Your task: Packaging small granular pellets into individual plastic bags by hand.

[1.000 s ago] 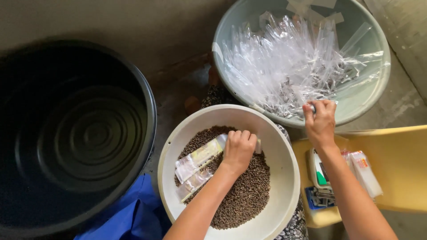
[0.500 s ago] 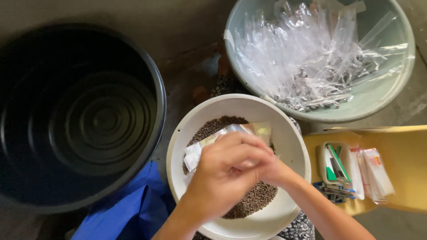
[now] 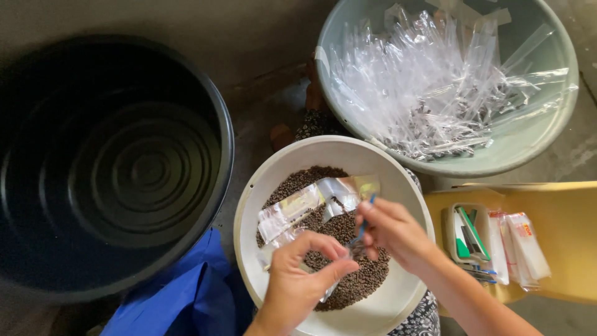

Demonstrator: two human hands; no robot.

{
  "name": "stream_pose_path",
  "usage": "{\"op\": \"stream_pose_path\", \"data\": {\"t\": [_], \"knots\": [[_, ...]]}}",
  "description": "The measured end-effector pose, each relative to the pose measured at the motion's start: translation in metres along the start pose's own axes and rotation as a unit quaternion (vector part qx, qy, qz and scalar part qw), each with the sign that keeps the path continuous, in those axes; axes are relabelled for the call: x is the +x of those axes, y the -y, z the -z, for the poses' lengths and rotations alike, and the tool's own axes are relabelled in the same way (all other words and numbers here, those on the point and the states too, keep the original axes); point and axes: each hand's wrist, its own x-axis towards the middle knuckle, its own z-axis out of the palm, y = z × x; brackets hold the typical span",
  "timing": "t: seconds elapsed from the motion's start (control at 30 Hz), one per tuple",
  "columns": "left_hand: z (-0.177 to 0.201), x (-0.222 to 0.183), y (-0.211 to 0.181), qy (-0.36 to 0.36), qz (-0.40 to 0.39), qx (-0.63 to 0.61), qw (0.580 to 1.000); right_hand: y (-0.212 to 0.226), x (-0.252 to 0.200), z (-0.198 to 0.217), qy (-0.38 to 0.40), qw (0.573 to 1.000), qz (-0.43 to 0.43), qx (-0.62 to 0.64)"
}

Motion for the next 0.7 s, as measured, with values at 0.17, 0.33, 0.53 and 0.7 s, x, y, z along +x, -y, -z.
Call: {"op": "stream_pose_path", "data": {"t": [0.17,0.33,0.53,0.7], "knots": [[-0.023,0.005,0.014,0.017,0.006,0.049,0.999,0.073,-0.051,-0.041,-0.038,0.944,0.201,-0.261],[-0.029,0.024,0.001,0.005,-0.046,0.092,0.995,0.09,-0.064,-0.033,0.012,0.855,0.348,-0.385],[-0.025,0.042,-0.041,-0.011,-0.115,0.12,0.986,0.024,-0.029,-0.029,-0.023,0.893,0.299,-0.336],[-0.018,0.04,-0.089,-0.047,-0.162,0.095,0.981,-0.055,0.012,-0.002,0.011,0.894,0.16,-0.419]]}}
